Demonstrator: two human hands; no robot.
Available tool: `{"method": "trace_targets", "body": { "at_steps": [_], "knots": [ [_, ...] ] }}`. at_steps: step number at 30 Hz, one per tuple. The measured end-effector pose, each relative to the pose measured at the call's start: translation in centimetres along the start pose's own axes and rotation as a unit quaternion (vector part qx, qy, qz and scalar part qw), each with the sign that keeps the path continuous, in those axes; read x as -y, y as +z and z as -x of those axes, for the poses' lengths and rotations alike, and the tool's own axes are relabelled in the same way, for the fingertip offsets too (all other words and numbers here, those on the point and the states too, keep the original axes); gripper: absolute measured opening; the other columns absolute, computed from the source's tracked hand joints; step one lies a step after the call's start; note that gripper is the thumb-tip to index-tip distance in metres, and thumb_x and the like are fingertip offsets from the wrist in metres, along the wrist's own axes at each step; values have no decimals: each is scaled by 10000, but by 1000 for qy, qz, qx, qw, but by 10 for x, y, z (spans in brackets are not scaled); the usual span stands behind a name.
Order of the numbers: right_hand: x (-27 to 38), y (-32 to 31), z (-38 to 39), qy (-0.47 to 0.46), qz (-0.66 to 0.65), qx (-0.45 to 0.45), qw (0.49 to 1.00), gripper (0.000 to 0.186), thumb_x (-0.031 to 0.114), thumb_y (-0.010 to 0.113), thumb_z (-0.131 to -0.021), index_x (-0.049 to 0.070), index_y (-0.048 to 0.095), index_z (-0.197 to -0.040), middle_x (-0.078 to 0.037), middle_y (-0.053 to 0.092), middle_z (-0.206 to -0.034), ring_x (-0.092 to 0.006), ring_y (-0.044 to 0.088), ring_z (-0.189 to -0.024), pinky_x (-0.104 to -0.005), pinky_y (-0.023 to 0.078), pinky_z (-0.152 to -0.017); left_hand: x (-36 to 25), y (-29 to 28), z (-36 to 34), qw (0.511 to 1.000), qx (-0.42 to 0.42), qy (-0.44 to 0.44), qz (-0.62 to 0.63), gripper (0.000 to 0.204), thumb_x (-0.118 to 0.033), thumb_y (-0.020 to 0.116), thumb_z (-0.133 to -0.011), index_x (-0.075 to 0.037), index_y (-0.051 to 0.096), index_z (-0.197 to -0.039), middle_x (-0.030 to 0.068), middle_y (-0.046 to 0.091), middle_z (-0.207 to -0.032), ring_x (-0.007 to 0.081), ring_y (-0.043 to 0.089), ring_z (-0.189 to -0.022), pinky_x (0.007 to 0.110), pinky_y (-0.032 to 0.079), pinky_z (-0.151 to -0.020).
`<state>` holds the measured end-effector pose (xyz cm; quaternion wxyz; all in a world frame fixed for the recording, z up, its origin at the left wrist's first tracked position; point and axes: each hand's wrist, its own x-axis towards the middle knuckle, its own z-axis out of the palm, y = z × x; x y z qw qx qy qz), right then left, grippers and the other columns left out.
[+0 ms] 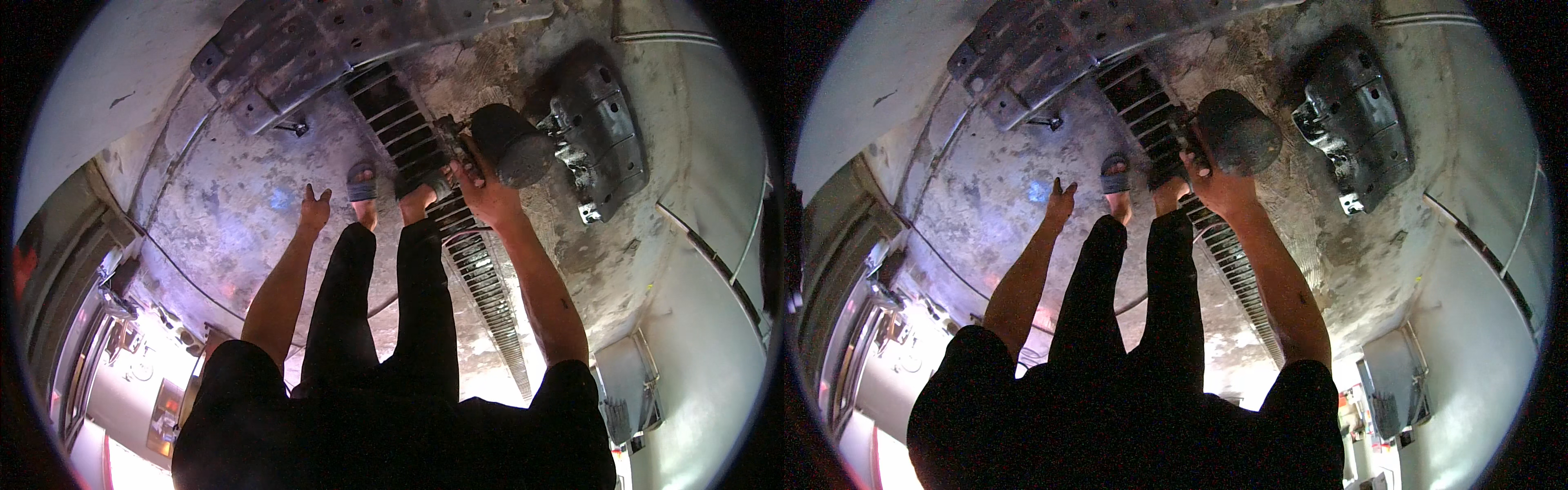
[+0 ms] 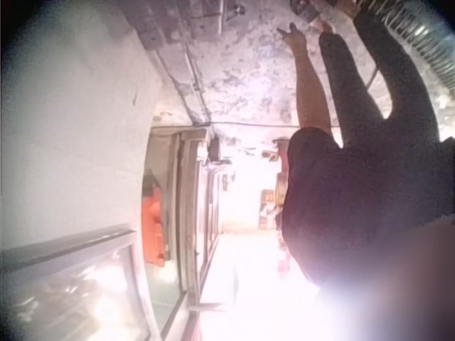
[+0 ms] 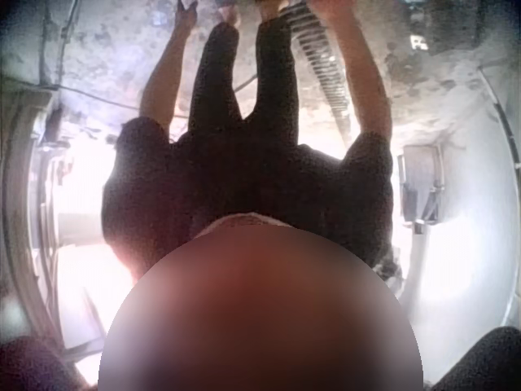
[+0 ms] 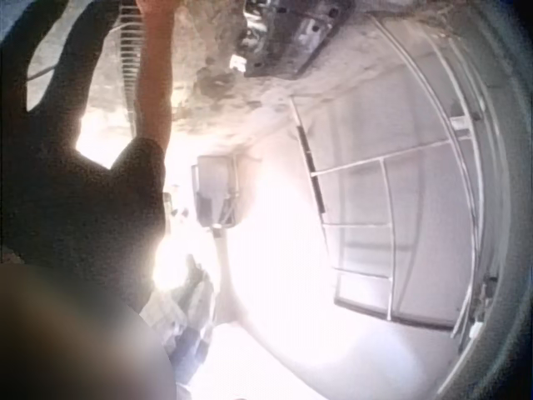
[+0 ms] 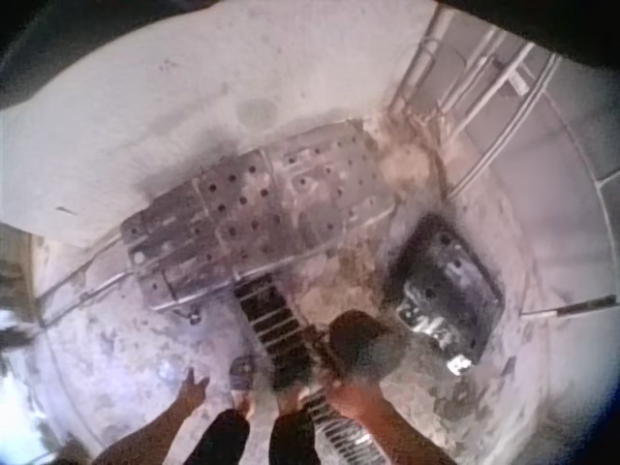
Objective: The person pours black paint from a bucket into a spray gun cup, then walks to a metal part on the floor and spray paints it. They repeatedly adjust the spray gun and continue applying paint to the part.
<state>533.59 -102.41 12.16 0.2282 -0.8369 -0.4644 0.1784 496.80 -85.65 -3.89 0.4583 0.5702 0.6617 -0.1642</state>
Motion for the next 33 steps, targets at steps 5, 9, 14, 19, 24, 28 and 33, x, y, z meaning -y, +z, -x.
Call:
{"method": "trace_targets", "body": {
  "at_steps": [5,9,14,19,24,28,33],
  "knots": [
    [11,12,2,-34,19,-28,999,521,400,661,-935,142,575,-1379,-170,654,-1251,-364,645,-1100,-430,525,-915,-27,0,1,999,31,19,36,798,-416,645,-910,49,346,-1485,320,456,-1442,394,448,-1363,397,365,-1113],
    [11,15,1,-37,15,-20,999,520,377,674,-926,122,579,-1370,-181,653,-1245,-375,635,-1113,-443,518,-928,-81,12,8,984,73,133,93,692,-407,658,-911,23,467,-1418,259,576,-1334,329,552,-1248,359,416,-1042],
    [9,17,2,-28,-10,-19,999,500,346,685,-916,122,594,-1355,-181,654,-1242,-372,636,-1113,-447,513,-924,-179,34,32,967,133,78,204,627,-440,650,-926,-88,496,-1422,169,564,-1376,304,535,-1261,431,449,-998],
    [10,16,1,-34,20,-24,999,479,350,686,-915,120,615,-1330,-183,652,-1246,-370,640,-1103,-441,519,-913,-222,43,39,966,153,101,183,617,-471,614,-938,-126,491,-1434,114,548,-1416,295,531,-1270,456,481,-952],
    [11,18,-2,-31,46,-41,998,457,362,693,-910,121,644,-1295,-176,659,-1233,-360,644,-1097,-430,518,-920,-176,49,33,971,161,46,169,556,-463,576,-954,-118,528,-1387,68,600,-1344,248,614,-1125,431,524,-833],
    [13,25,-3,-4,-9,-25,1000,433,355,706,-901,120,666,-1264,-168,666,-1219,-355,647,-1094,-427,516,-928,-106,58,25,962,198,-53,180,516,-450,588,-957,-120,548,-1351,43,644,-1245,211,653,-1031,397,527,-812],
    [15,32,-3,-11,-38,-45,998,437,362,706,-901,114,666,-1259,-177,671,-1193,-357,648,-1083,-433,512,-939,-25,62,28,917,217,-55,329,397,-335,593,-984,-103,569,-1306,47,664,-1170,187,661,-1004,370,524,-803]
  ]
}}
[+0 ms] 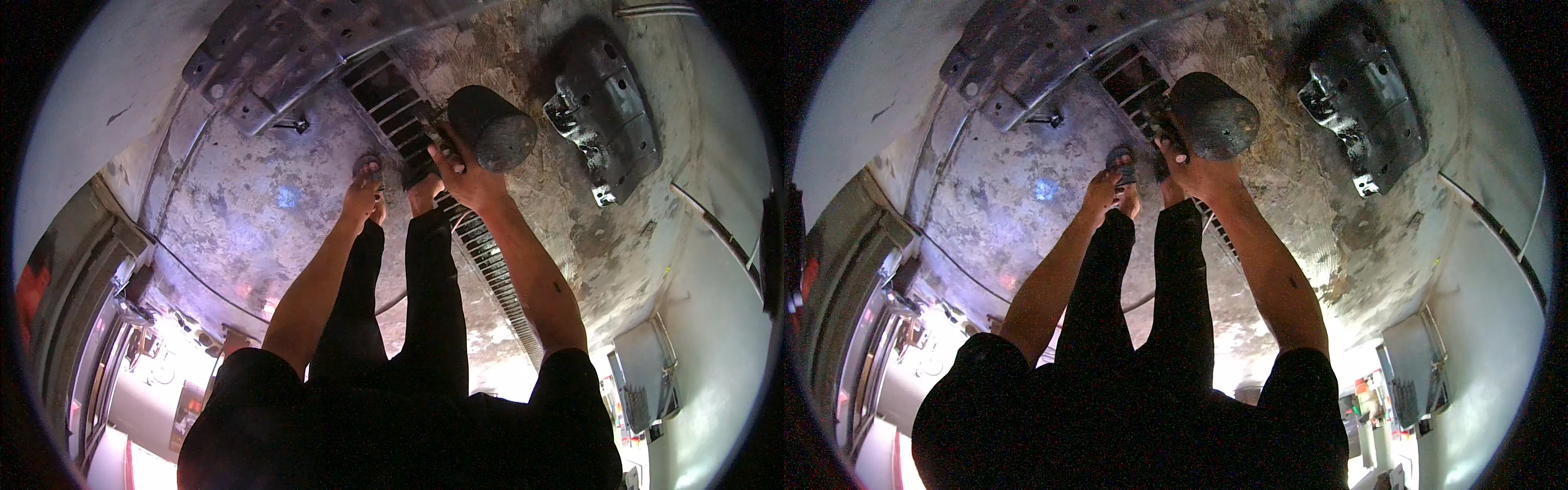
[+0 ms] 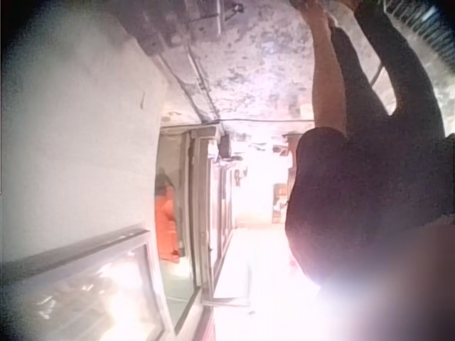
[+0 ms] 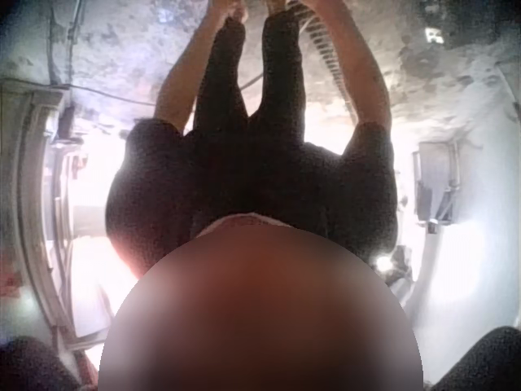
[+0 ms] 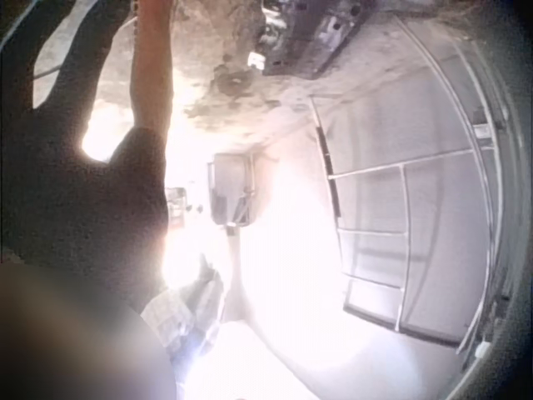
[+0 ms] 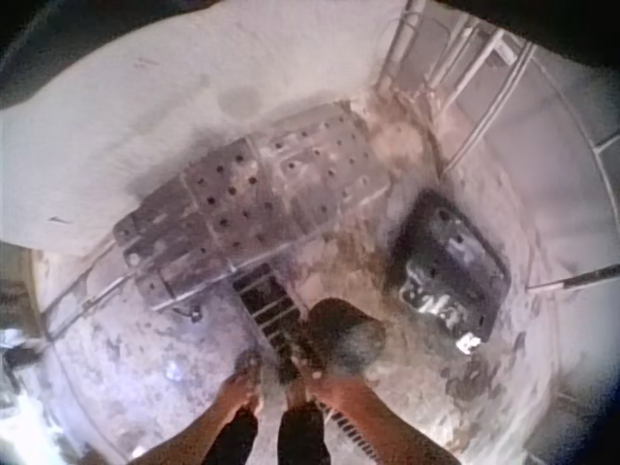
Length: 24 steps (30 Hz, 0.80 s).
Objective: The person pours black paint from a bucket into a spray gun cup, then walks to a metal part on the floor and spray paints it. They repeatedly adjust the spray gun and continue applying paint to the part.
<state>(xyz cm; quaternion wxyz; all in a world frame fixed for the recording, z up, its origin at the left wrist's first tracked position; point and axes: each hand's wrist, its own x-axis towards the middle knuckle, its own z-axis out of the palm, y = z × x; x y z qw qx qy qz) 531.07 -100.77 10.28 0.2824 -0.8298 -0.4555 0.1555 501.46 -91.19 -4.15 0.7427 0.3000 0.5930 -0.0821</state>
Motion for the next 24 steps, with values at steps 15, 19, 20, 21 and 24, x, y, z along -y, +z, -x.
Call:
{"method": "trace_targets", "body": {
  "at_steps": [15,19,20,21,24],
  "knots": [
    [-5,2,4,33,-31,25,999,439,371,701,-903,120,666,-1261,-196,665,-1188,-395,637,-1081,-482,519,-908,-62,54,29,963,-25,-32,-266,399,-102,566,-958,-43,555,-1353,92,605,-1324,157,634,-1079,291,524,-823],
    [-15,3,8,22,7,19,1000,468,358,714,-892,122,644,-1290,-200,662,-1187,-398,637,-1072,-471,524,-901,-51,57,26,985,-61,-40,-153,399,-215,587,-964,-58,556,-1330,69,640,-1214,167,649,-994,322,524,-786],
    [-17,3,10,12,30,15,999,475,354,716,-890,123,638,-1298,-203,658,-1192,-398,637,-1072,-470,524,-902,-49,57,25,986,-55,-32,-153,394,-288,599,-963,-73,568,-1292,61,660,-1133,174,658,-942,350,519,-772],
    [-19,3,11,5,25,17,1000,488,357,711,-892,123,626,-1312,-206,654,-1198,-400,635,-1074,-472,523,-906,-48,57,25,987,-49,-22,-152,401,-360,612,-961,-87,579,-1253,53,679,-1053,181,667,-891,378,514,-759],
    [-20,1,13,9,14,34,999,517,365,693,-899,125,596,-1347,-213,640,-1221,-405,630,-1084,-479,518,-920,-64,67,17,972,-27,17,-232,432,-397,608,-957,-86,578,-1256,47,682,-1071,183,670,-925,382,516,-781]
  ]
}}
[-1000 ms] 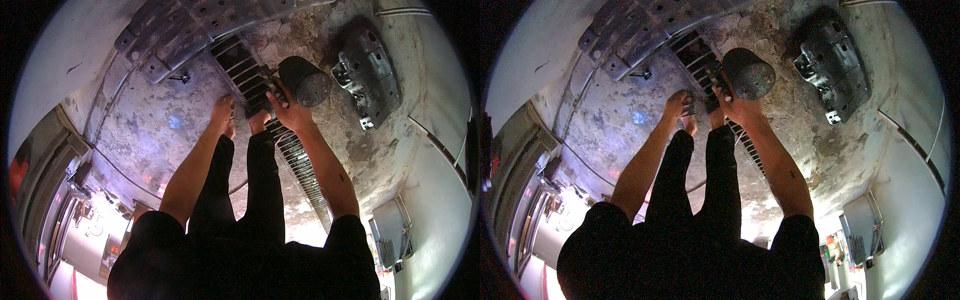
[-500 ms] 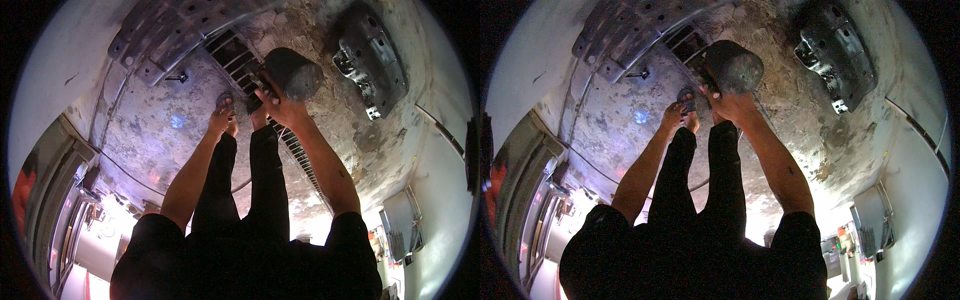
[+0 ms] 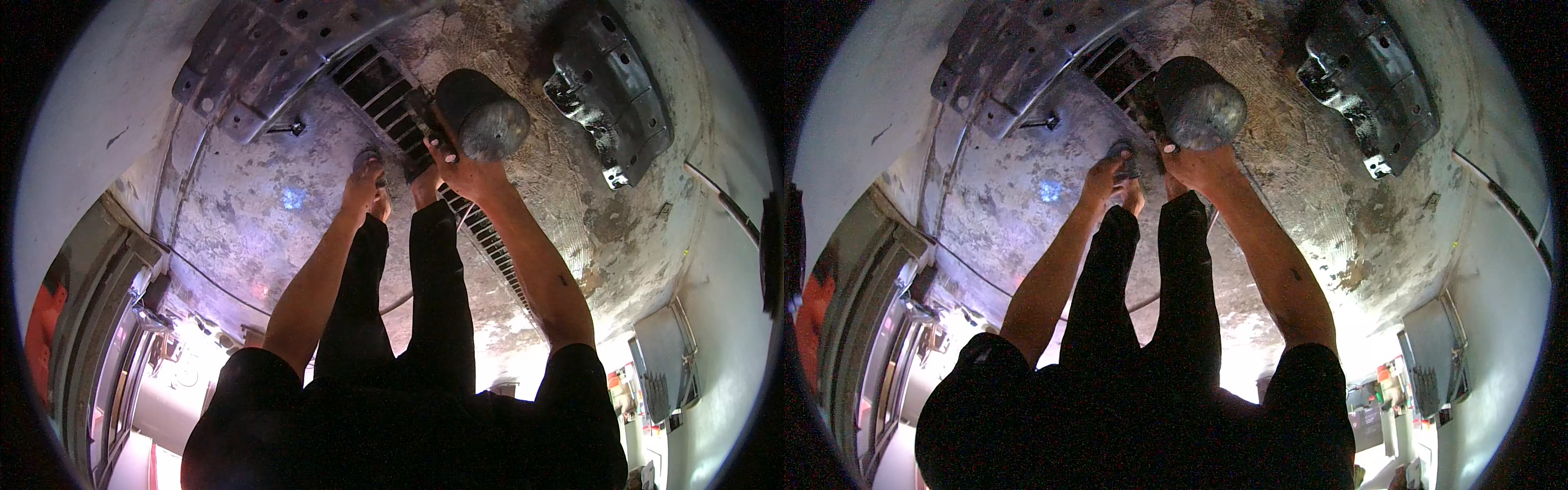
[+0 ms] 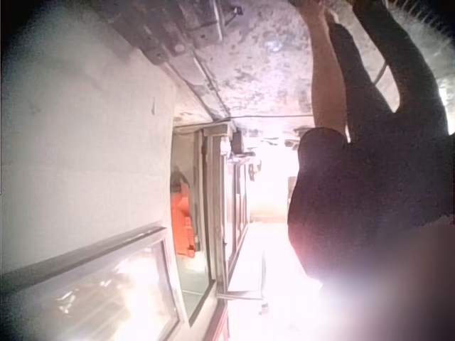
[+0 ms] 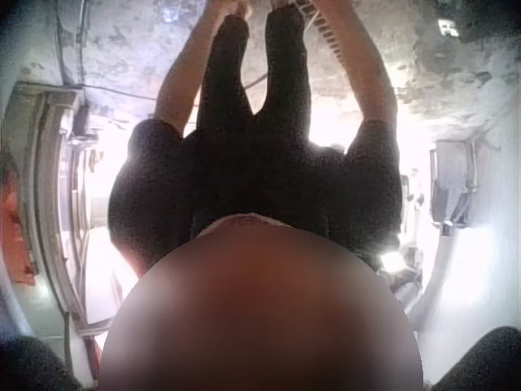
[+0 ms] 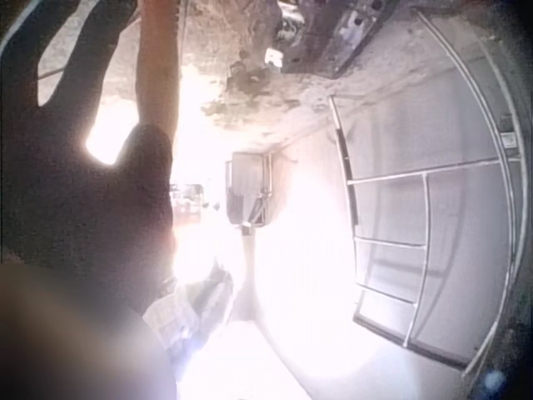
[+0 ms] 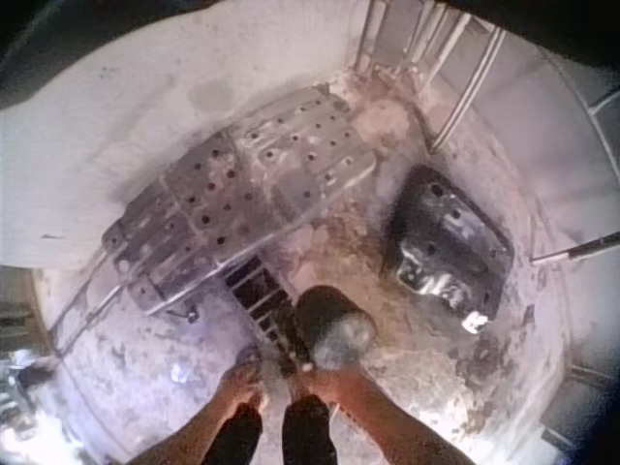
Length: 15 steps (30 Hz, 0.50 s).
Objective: The person pours black paint from a bucket into a spray gun cup, then walks to a metal part on the floor and spray paints it. They repeatedly adjust the spray gun and continue applying paint to the part.
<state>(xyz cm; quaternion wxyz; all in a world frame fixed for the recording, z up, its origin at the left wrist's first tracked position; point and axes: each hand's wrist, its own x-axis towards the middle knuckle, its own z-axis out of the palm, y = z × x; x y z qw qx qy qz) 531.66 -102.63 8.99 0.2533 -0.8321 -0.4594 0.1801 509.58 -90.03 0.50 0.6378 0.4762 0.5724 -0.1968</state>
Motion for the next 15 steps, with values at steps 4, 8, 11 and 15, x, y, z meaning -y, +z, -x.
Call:
{"method": "trace_targets", "body": {
  "at_steps": [4,8,11,15],
  "knots": [
    [1,-8,0,43,12,58,997,517,371,661,-909,132,580,-1360,-208,637,-1233,-406,628,-1094,-479,515,-929,-60,12,-11,986,-23,-16,167,461,-428,607,-950,-89,583,-1260,47,676,-1111,188,669,-970,376,520,-826],
    [-2,-12,0,62,41,131,989,476,349,648,-914,135,596,-1336,-199,643,-1222,-406,627,-1092,-472,518,-924,-114,22,-23,988,46,76,125,441,-418,601,-954,-105,603,-1264,49,678,-1107,182,664,-975,368,522,-852],
    [-7,-10,2,49,40,97,993,451,327,651,-914,128,608,-1317,-196,643,-1212,-405,624,-1089,-465,517,-925,-130,27,-26,985,110,126,52,418,-407,601,-959,-108,632,-1249,50,681,-1103,172,661,-960,359,533,-831],
    [-19,-12,6,14,20,44,999,448,324,659,-911,129,609,-1311,-197,639,-1214,-405,617,-1096,-460,510,-927,-142,28,-26,958,120,227,-130,387,-372,586,-976,-85,660,-1224,60,681,-1116,177,662,-958,345,549,-788]
  ]
}}
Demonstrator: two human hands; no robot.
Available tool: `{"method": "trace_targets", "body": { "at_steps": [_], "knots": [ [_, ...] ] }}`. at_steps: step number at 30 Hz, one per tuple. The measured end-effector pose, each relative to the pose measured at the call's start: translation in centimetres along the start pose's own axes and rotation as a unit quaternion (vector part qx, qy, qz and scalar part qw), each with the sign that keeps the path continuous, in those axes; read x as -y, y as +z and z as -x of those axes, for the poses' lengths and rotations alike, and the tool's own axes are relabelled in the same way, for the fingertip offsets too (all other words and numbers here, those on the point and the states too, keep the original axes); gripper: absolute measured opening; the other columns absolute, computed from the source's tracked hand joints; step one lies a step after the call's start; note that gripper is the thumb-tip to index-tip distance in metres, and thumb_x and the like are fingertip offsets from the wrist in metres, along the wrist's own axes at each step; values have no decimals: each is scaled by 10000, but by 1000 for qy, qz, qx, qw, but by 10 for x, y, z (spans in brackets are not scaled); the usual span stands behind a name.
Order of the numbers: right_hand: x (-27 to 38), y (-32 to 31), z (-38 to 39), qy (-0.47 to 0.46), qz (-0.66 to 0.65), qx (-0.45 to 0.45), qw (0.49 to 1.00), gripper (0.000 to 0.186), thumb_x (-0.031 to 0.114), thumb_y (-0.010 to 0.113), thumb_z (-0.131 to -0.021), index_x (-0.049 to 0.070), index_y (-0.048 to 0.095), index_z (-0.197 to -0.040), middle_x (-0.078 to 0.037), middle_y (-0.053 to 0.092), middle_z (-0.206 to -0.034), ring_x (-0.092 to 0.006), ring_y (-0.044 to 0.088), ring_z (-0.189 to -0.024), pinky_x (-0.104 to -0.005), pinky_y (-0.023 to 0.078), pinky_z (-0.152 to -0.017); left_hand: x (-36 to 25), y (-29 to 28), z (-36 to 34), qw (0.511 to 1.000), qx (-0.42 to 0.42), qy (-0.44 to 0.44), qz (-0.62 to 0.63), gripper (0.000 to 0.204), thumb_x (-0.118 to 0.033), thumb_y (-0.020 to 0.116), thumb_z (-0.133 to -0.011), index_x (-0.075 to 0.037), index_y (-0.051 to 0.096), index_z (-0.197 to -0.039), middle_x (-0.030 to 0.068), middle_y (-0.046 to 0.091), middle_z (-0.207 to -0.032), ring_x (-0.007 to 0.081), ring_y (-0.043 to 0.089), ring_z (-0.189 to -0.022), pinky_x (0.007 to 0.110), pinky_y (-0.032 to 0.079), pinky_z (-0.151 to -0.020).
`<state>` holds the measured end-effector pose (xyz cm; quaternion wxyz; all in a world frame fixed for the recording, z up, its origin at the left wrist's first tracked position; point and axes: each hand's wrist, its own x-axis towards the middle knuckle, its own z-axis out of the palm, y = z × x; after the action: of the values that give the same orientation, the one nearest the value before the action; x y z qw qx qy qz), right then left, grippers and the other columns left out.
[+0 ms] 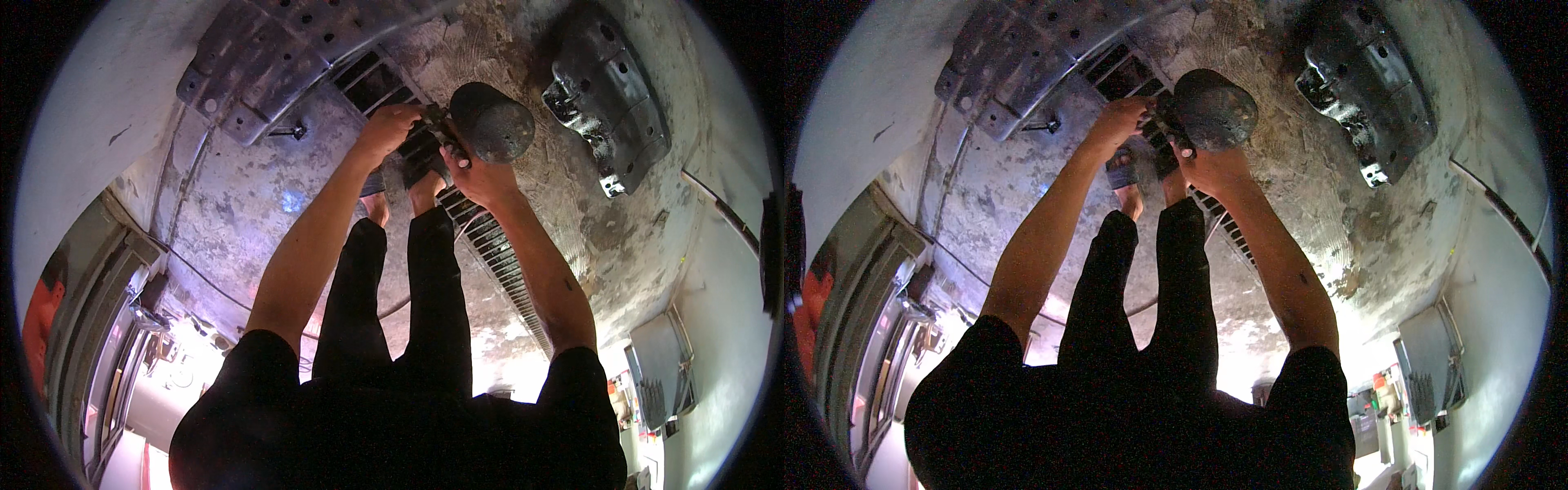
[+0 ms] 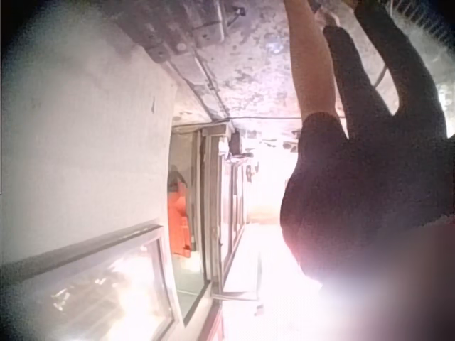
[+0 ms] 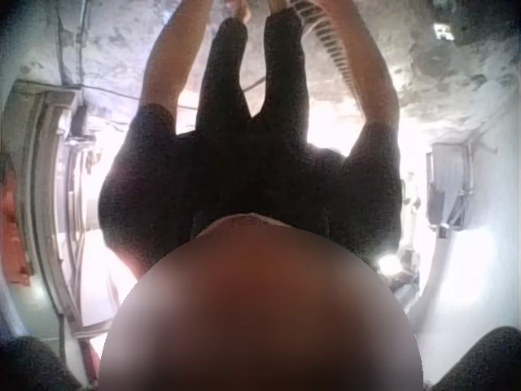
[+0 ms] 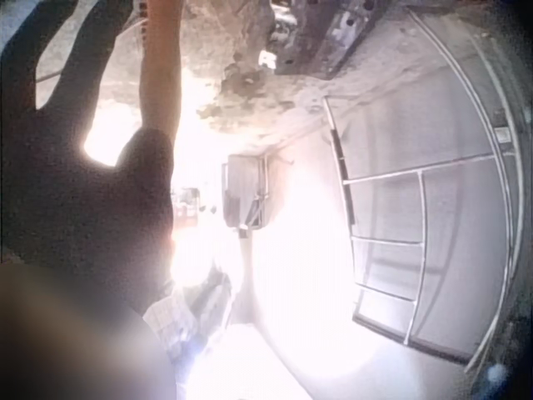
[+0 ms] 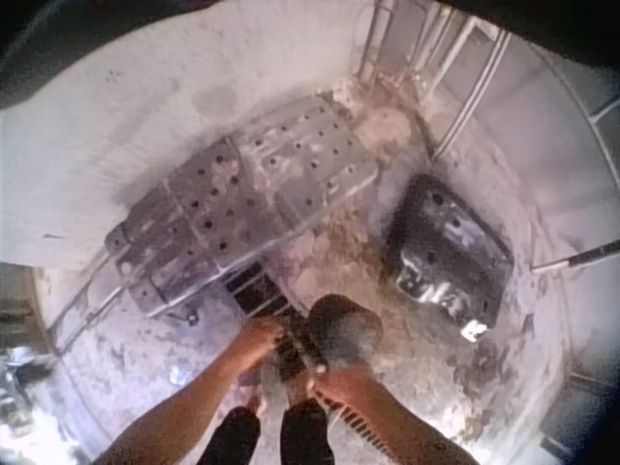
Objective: The person pours black paint from a bucket into a spray gun cup, then walks to a metal part on the floor and spray paints it. They repeatedly adjust the spray gun and continue applying paint to the part.
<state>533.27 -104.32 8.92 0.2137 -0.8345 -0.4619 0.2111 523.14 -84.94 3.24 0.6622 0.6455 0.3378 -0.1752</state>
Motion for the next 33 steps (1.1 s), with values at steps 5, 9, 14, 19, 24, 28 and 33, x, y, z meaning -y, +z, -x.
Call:
{"method": "trace_targets", "body": {
  "at_steps": [5,9,14,19,24,28,33],
  "knots": [
    [-10,-8,3,11,1,5,1000,472,365,654,-919,161,592,-1339,-184,650,-1197,-410,625,-1081,-473,520,-895,-10,8,-16,993,-17,100,-57,342,-349,634,-939,-69,721,-1116,127,724,-987,238,694,-898,344,542,-773],
    [-15,-19,10,79,-27,52,995,496,423,626,-939,182,565,-1368,-182,676,-1152,-403,653,-1034,-467,537,-862,-14,20,-33,980,-16,136,-148,378,-399,652,-913,-48,754,-1010,178,734,-871,281,715,-837,369,535,-767],
    [-24,-29,18,221,-67,115,966,518,457,629,-940,181,561,-1374,-169,703,-1102,-364,684,-1003,-431,548,-839,-18,50,-36,989,-62,99,-88,454,-448,578,-935,-40,724,-798,234,660,-762,419,655,-768,475,504,-697],
    [-30,-38,21,201,-81,81,973,494,427,657,-935,193,583,-1364,-144,708,-1096,-319,693,-981,-401,546,-804,-22,63,-45,967,-62,175,-172,441,-440,552,-942,-65,734,-799,231,661,-775,428,653,-808,495,518,-744],
    [-29,-45,19,208,-76,76,972,495,427,676,-923,189,598,-1350,-145,705,-1115,-312,691,-976,-401,543,-797,-16,71,-56,964,-66,148,-211,475,-467,536,-952,-63,734,-798,223,673,-783,435,653,-825,500,523,-761],
    [-27,-45,18,234,-58,93,966,510,444,674,-920,188,593,-1353,-156,697,-1142,-339,684,-1015,-406,543,-820,-14,71,-63,954,-37,131,-269,474,-478,543,-945,-72,739,-800,201,697,-821,423,663,-859,486,529,-783],
    [-27,-42,19,226,-52,86,969,480,421,675,-921,178,607,-1330,-159,693,-1154,-362,673,-1048,-414,539,-850,-14,68,-58,966,-36,131,-221,466,-482,568,-932,-69,737,-796,197,700,-823,414,669,-856,474,528,-776]
  ]
}}
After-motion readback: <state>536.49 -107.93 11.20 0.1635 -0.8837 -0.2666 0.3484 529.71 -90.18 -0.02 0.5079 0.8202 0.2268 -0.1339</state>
